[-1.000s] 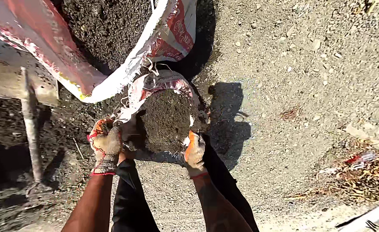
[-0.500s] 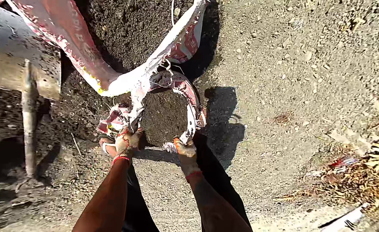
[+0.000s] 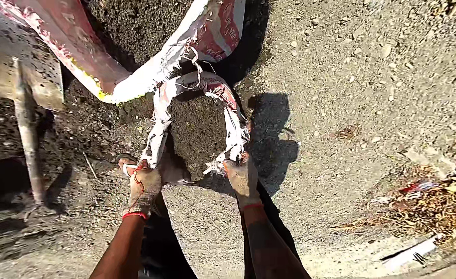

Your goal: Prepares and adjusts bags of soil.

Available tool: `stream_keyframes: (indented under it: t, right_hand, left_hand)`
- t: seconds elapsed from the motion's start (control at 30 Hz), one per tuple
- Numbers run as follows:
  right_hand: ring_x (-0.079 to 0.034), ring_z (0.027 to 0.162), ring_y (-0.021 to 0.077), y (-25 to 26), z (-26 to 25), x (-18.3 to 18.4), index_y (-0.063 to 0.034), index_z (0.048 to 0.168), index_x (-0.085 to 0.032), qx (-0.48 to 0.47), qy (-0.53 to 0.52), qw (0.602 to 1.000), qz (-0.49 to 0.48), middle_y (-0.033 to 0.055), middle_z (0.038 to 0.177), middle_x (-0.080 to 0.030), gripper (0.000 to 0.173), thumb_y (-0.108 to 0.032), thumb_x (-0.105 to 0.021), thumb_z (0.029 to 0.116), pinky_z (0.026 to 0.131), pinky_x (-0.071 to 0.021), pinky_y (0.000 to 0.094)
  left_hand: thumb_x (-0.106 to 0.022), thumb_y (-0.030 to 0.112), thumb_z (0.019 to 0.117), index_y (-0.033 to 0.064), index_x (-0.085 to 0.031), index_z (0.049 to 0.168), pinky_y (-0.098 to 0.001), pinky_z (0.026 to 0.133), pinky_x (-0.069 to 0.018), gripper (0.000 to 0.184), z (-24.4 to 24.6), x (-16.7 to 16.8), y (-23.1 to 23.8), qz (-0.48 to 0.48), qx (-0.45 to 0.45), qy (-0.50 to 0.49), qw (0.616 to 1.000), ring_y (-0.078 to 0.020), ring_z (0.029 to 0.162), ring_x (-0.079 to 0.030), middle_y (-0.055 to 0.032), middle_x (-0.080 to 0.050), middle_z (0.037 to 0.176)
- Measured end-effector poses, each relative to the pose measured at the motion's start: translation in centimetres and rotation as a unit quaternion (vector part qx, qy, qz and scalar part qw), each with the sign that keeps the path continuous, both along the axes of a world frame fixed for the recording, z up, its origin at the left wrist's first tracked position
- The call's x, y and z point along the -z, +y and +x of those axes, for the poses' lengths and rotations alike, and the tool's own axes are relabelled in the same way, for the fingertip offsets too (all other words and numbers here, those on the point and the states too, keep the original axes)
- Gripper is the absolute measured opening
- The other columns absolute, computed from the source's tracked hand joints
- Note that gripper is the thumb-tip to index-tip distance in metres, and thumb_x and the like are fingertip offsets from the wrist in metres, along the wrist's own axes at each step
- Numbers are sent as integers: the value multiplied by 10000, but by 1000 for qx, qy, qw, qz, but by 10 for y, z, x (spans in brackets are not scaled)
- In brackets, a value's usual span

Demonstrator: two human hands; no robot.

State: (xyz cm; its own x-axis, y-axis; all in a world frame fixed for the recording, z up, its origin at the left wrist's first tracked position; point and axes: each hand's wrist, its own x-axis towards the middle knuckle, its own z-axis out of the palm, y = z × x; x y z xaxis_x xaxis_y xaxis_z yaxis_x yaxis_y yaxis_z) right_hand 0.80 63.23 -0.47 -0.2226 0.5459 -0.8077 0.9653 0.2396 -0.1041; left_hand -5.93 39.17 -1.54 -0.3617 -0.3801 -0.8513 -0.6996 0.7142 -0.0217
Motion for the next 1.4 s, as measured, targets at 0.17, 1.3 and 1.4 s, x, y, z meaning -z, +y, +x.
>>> stream_keyframes:
  t: [0.17,1.3,1.4]
  right_hand:
    - [-620,1224,333,1,-29,14,-69,1519,-448,-19,153,987,51,200,1367,-610,878,-525,-762,837,1009,-519,554]
    - [-672,845,149,-16,-2,1,48,1064,-676,242,184,952,-39,121,899,-695,223,-51,-729,872,798,-582,349]
    - [-672,827,151,8,-14,-45,36,1121,-662,235,203,950,-9,105,904,-688,294,-94,-708,861,763,-585,369]
  left_hand:
    - [-730,625,811,165,-419,1549,-731,1054,-353,924,-31,9,-1,15,206,133,969,-472,1292,-528,-245,-549,1425]
    - [-796,222,875,-46,-602,1279,-497,1034,-483,523,-44,-36,36,29,-32,115,992,-305,1153,-629,-243,-651,1218]
    - [-823,130,810,-11,-610,1191,-329,864,-564,459,-65,-71,34,81,-49,180,979,-106,943,-658,-91,-676,1034]
